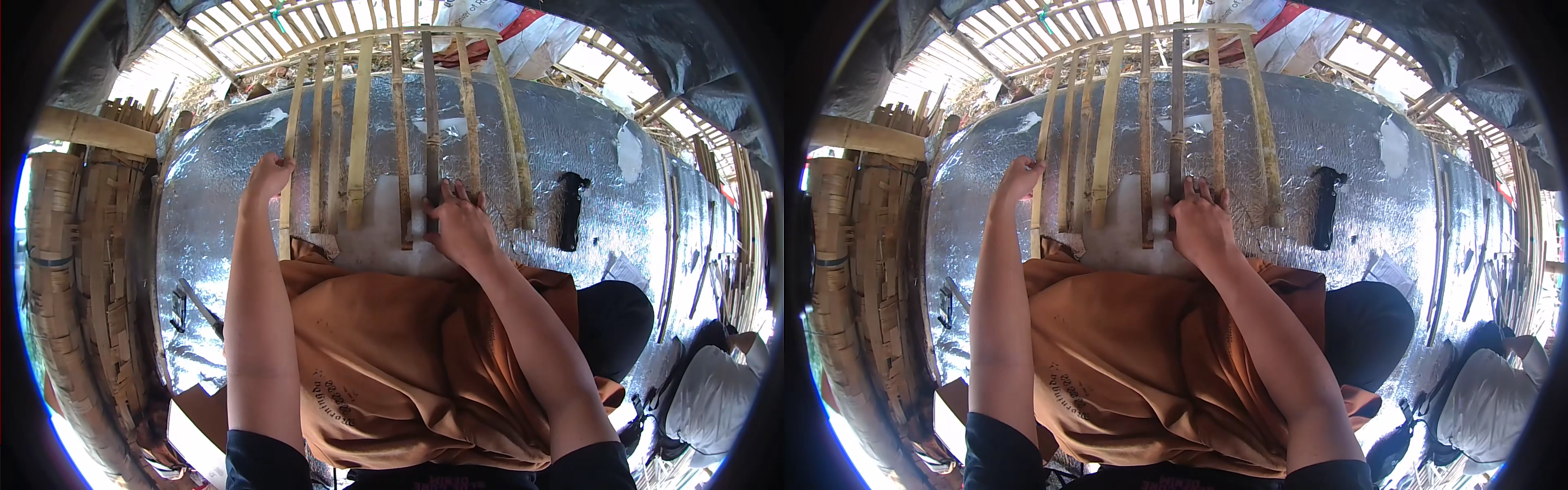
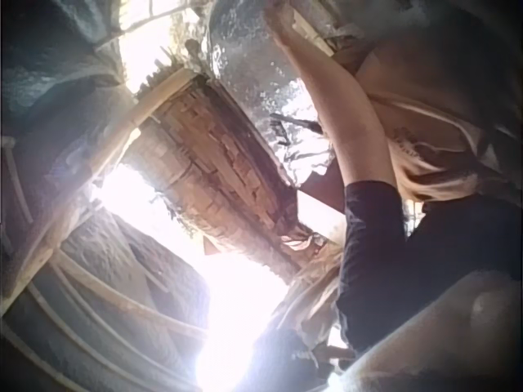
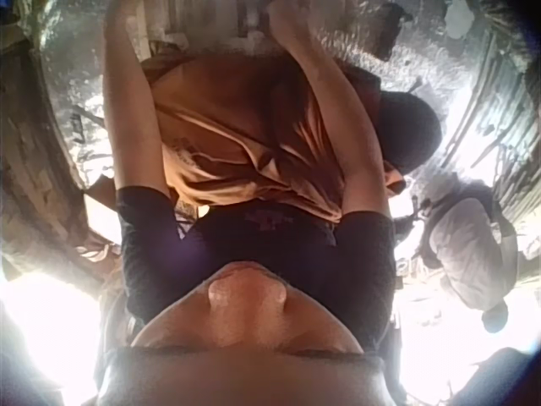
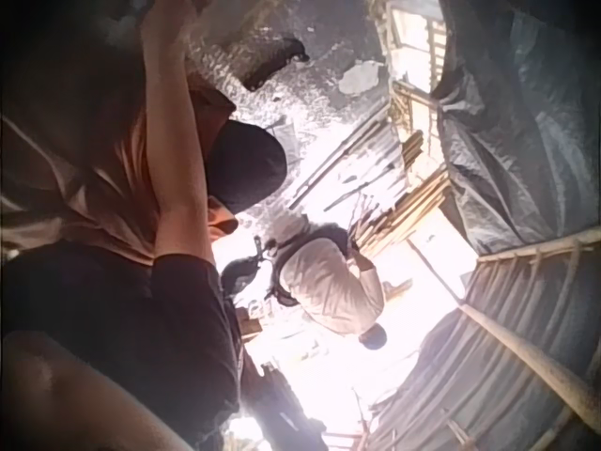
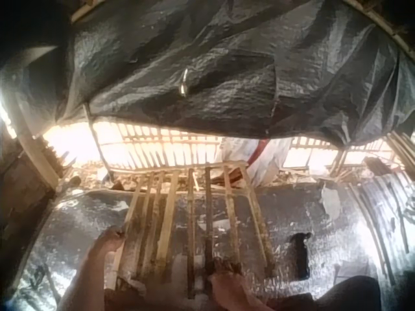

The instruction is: The person assembles a bamboo lattice structure by hand, aligning strips and securing them using a hammer and small nails.

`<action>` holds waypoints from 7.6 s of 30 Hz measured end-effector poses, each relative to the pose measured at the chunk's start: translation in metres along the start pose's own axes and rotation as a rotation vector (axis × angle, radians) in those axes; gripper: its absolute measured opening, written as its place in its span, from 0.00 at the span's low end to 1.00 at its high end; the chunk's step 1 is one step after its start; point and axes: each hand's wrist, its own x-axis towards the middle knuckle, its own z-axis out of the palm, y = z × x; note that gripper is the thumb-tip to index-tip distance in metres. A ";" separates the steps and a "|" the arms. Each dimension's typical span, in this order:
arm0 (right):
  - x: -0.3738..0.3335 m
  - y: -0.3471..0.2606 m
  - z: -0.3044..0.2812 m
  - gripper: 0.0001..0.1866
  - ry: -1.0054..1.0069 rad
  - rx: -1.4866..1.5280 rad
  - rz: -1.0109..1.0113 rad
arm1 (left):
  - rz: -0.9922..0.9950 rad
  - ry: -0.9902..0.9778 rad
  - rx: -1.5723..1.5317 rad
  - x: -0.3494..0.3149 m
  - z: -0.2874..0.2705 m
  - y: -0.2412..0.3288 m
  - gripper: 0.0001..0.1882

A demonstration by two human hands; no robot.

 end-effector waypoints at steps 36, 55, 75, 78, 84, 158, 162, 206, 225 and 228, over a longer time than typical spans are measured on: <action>0.002 0.007 -0.038 0.22 -0.021 0.150 -0.024 | 0.009 0.166 0.523 -0.063 0.071 0.076 0.46; 0.023 0.072 -0.008 0.58 0.537 0.176 0.429 | 0.003 0.191 0.476 -0.064 0.072 0.076 0.49; 0.036 0.066 -0.002 0.38 0.458 0.438 0.404 | 0.027 0.345 0.358 -0.057 0.066 0.079 0.49; 0.037 0.067 -0.001 0.35 0.416 0.711 0.428 | 0.026 0.399 0.333 -0.055 0.068 0.077 0.45; 0.036 0.058 0.005 0.34 0.576 0.640 0.449 | 0.091 0.379 0.394 -0.063 0.060 0.085 0.40; -0.311 0.100 -0.089 0.28 0.222 1.465 0.238 | 0.441 -0.309 -1.339 -0.468 -0.034 0.105 0.12; -0.309 0.104 -0.081 0.27 0.243 1.433 0.240 | 0.440 -0.301 -1.348 -0.463 -0.027 0.100 0.11; -0.306 0.099 -0.086 0.26 0.240 1.351 0.331 | 0.345 -0.278 -1.229 -0.429 -0.004 0.084 0.09; -0.313 0.087 -0.068 0.29 0.501 1.330 0.163 | 0.248 -0.295 -1.432 -0.416 0.026 0.083 0.22; -0.313 0.087 -0.065 0.29 0.542 1.302 0.167 | 0.485 -0.215 -1.266 -0.414 0.034 0.078 0.19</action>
